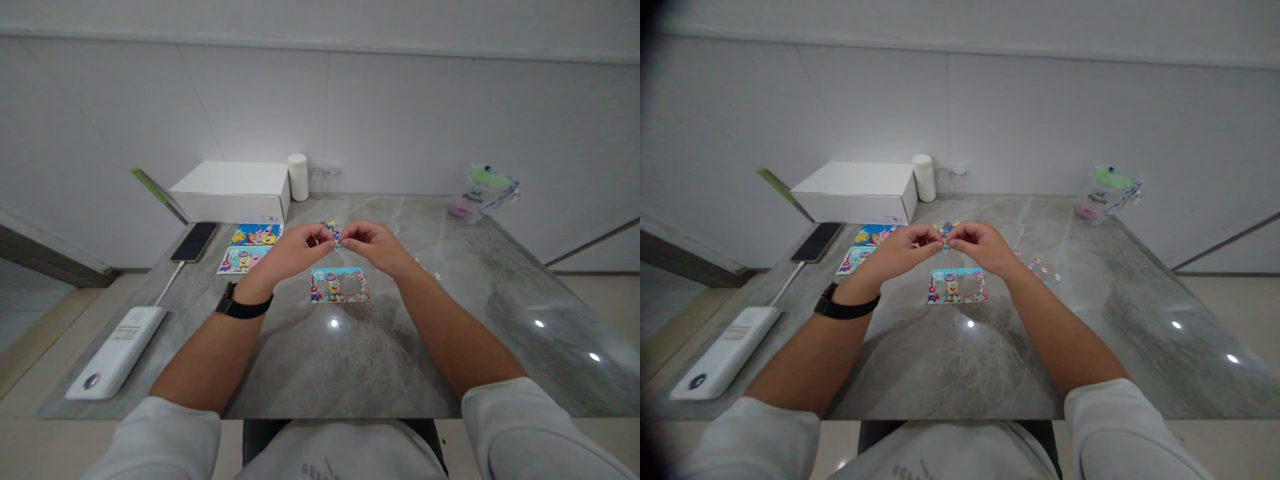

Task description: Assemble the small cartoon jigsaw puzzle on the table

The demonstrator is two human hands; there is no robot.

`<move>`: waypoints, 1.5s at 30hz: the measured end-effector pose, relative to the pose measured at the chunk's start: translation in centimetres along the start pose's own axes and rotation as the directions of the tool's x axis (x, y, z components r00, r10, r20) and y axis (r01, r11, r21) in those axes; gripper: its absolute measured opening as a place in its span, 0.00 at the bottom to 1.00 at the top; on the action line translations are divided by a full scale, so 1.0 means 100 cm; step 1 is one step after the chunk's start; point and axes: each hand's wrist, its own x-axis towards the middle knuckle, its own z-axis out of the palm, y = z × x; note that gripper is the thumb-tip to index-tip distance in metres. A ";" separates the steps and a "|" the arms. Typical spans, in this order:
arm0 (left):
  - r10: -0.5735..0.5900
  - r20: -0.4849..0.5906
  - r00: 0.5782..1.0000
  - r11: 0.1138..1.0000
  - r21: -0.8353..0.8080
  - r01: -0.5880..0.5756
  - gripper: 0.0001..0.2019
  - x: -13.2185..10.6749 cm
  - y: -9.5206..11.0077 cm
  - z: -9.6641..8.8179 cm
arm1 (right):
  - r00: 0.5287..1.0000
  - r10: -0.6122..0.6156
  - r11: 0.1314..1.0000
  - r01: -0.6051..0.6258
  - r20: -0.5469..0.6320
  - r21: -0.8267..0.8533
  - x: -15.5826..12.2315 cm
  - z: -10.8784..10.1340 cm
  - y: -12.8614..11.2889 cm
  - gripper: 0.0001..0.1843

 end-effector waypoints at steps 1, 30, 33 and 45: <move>-0.006 0.011 1.000 1.000 0.013 0.006 0.15 0.000 -0.001 0.003 | 1.000 0.017 1.000 -0.017 0.010 0.002 -0.002 0.001 0.004 0.20; -0.170 0.047 0.984 0.976 -0.133 0.175 0.09 0.002 -0.003 -0.002 | 0.874 -0.479 0.796 0.392 -0.083 -0.461 -0.015 0.027 0.010 0.06; -0.196 0.070 0.978 0.970 -0.133 0.204 0.08 0.002 -0.005 -0.002 | 0.821 -0.568 0.722 0.470 -0.047 -0.508 -0.013 0.026 0.017 0.04; -0.297 0.100 0.949 0.943 0.185 0.276 0.12 0.008 -0.053 -0.016 | 0.914 -0.363 0.702 0.396 0.181 -0.591 -0.011 0.025 0.052 0.05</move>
